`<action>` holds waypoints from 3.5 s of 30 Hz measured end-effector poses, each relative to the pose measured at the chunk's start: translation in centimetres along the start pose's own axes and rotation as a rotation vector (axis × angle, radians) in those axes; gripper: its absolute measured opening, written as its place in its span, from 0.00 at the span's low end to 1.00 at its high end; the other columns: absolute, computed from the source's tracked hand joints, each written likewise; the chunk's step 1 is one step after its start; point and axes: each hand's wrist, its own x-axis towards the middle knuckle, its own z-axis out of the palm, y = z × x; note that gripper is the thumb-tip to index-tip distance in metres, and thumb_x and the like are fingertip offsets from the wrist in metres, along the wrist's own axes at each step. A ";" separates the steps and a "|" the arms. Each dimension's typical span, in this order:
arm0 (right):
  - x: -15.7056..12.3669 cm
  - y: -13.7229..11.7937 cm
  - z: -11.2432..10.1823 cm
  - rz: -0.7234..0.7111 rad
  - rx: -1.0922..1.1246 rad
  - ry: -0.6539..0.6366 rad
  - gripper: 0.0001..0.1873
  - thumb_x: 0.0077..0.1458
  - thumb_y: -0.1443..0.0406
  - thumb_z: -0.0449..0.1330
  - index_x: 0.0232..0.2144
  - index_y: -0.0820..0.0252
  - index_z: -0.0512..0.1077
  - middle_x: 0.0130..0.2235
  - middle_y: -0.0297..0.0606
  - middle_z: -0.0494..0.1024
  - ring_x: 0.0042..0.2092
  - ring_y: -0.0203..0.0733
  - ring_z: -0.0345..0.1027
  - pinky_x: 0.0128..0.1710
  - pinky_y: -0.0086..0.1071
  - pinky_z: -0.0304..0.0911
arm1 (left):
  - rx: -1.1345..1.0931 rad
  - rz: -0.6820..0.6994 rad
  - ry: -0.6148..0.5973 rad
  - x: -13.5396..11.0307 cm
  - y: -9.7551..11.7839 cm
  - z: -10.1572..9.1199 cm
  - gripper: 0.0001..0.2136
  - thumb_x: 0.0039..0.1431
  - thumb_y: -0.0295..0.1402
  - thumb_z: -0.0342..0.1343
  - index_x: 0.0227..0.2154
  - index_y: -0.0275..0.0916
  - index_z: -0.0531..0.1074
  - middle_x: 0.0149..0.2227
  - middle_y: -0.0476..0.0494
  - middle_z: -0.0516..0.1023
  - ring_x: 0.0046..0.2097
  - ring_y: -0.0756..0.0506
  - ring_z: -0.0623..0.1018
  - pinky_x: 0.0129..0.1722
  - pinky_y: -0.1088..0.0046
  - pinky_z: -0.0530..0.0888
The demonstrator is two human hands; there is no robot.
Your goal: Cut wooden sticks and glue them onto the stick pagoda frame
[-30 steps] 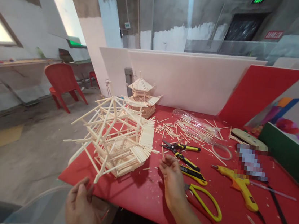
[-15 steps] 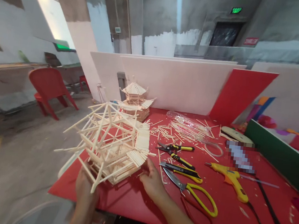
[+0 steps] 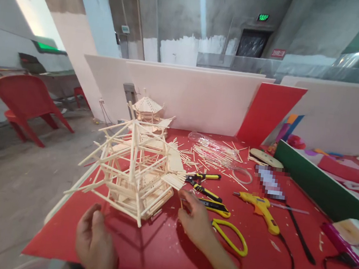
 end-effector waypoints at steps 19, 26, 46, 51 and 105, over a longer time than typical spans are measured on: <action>4.6 1.3 -10.5 -0.014 -0.938 -0.302 0.14 0.64 0.65 0.49 0.43 0.57 0.75 0.43 0.42 0.77 0.47 0.44 0.70 0.44 0.33 0.63 | 0.702 0.729 -0.923 -9.9 0.1 4.8 0.07 0.59 0.30 0.52 0.28 0.41 0.74 0.26 0.45 0.79 0.28 0.44 0.79 0.26 0.72 0.71; 16.2 1.1 -8.2 -0.222 -1.079 -0.663 0.18 0.62 0.58 0.58 0.51 0.59 0.68 0.52 0.42 0.71 0.48 0.43 0.70 0.47 0.44 0.68 | 0.670 0.651 -0.885 -9.8 0.4 5.1 0.09 0.60 0.32 0.51 0.29 0.42 0.76 0.28 0.45 0.81 0.30 0.45 0.80 0.28 0.73 0.72; 8.7 -1.6 -15.1 -0.247 -0.889 -0.470 0.17 0.68 0.63 0.45 0.39 0.56 0.73 0.39 0.37 0.78 0.39 0.37 0.72 0.38 0.29 0.67 | 0.008 -0.199 -0.940 -12.2 4.3 6.1 0.10 0.51 0.41 0.64 0.24 0.38 0.80 0.23 0.46 0.74 0.21 0.51 0.69 0.20 0.77 0.65; -1.0 -3.5 -11.8 -0.208 -0.405 -0.338 0.15 0.67 0.61 0.48 0.41 0.52 0.75 0.38 0.36 0.79 0.39 0.39 0.73 0.40 0.30 0.67 | -0.136 -0.484 -0.882 -12.7 5.6 7.4 0.17 0.44 0.44 0.68 0.32 0.36 0.80 0.17 0.53 0.68 0.17 0.55 0.63 0.16 0.81 0.60; -1.0 -6.3 -4.6 -0.509 -0.118 0.101 0.05 0.59 0.68 0.59 0.32 0.58 0.75 0.26 0.32 0.79 0.25 0.32 0.69 0.28 0.25 0.61 | -0.421 -0.694 -0.513 -10.2 8.7 6.6 0.17 0.40 0.40 0.71 0.20 0.36 0.69 0.17 0.53 0.69 0.18 0.56 0.66 0.16 0.83 0.62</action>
